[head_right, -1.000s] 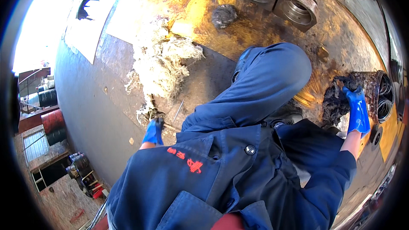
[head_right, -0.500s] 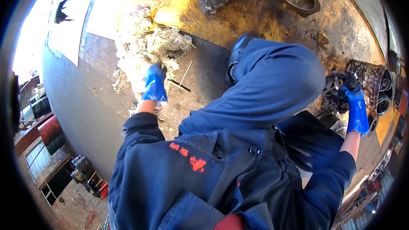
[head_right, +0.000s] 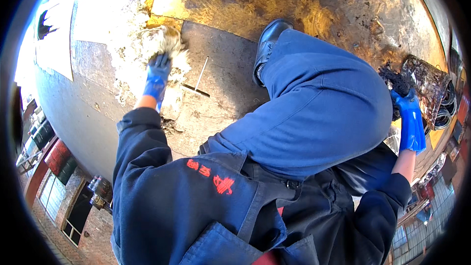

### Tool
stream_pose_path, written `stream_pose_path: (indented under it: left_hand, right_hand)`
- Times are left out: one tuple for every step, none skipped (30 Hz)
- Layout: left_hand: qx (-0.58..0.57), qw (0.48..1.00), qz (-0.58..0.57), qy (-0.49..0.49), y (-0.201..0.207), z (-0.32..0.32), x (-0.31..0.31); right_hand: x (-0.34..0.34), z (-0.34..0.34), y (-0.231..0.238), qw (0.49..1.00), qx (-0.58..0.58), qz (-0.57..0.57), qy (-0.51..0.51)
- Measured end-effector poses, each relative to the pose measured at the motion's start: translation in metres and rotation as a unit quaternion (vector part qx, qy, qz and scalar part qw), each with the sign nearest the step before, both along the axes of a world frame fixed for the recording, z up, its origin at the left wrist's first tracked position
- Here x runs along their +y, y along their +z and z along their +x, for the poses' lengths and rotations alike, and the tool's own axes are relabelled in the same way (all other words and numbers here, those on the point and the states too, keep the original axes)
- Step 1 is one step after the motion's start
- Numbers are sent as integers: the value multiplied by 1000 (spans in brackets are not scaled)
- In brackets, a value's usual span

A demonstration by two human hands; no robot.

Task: The person wipes sludge and grease off heavy metal components with a cloth, uses a tool to apply and pack grease onto internal pieces, and clears away excess grease from the work surface with a small putty knife.

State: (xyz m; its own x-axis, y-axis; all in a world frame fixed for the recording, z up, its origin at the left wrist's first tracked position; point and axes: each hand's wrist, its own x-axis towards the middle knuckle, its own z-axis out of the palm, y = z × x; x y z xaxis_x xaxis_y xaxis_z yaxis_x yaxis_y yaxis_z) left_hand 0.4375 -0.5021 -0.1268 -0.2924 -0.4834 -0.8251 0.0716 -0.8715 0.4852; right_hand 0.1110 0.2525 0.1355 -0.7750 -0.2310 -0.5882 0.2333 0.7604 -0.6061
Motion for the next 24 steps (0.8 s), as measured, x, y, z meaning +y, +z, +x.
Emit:
stream_pose_path:
  left_hand:
    - [-57,992,-82,-76,-6,25,-19]
    - [-218,869,-290,-337,-9,63,-47]
    - [-339,719,-420,-438,-12,103,-68]
    - [-356,724,-415,-421,-13,116,-85]
    - [-273,844,-325,-328,-15,136,-94]
    - [-171,944,-220,-175,-16,153,-101]
    - [-105,986,-128,-28,-12,168,-110]
    - [-95,976,-162,-110,-21,145,-94]
    - [-179,923,-216,-264,-21,124,-81]
    - [-264,841,-265,-390,-13,121,-64]
    - [-334,726,-312,-513,-4,106,-48]
    - [-395,581,-349,-620,14,90,-33]
    - [-446,413,-378,-698,36,79,-23]
    - [-493,228,-393,-742,60,81,-20]
    - [-481,86,-465,-738,71,101,-19]
    - [-478,146,-487,-716,92,78,5]
    - [-482,182,-464,-721,118,53,28]
    - [-487,185,-469,-713,130,51,38]
    - [-473,269,-468,-696,152,40,60]
    - [-379,296,-626,-613,142,107,35]
    - [-372,336,-608,-616,135,140,26]
    - [-375,384,-565,-627,132,158,20]
    - [-387,437,-506,-635,130,173,10]
    - [-397,493,-449,-630,130,182,0]
  right_hand:
    - [7,0,-4,999,6,46,-7]
    - [14,-2,-15,996,10,89,-12]
    - [23,-8,-29,991,16,133,-13]
    - [38,-8,-40,984,17,178,-25]
    - [42,-14,-50,976,20,218,-23]
    - [45,-21,-59,977,34,209,31]
    - [47,-26,-75,977,44,192,81]
    - [58,-32,-72,972,70,194,116]
    - [68,-39,-70,964,95,195,151]
    - [58,-54,-69,964,102,196,151]
    - [59,-48,-71,964,110,201,135]
    - [61,-44,-69,966,111,205,116]
    - [62,-40,-66,966,116,207,100]
    - [60,-41,-67,968,121,199,91]
    - [53,-45,-69,969,127,192,87]
    - [65,-35,-61,969,133,198,66]
    - [78,-25,-55,969,138,200,46]
    - [85,-18,-53,969,145,196,32]
    - [98,-7,-50,969,149,195,15]
    - [80,-17,-55,970,163,176,26]
    - [66,-24,-54,969,177,169,31]
    - [56,-26,-50,968,188,164,27]
    - [48,-27,-48,967,198,156,22]
    - [39,-32,-46,967,208,148,13]
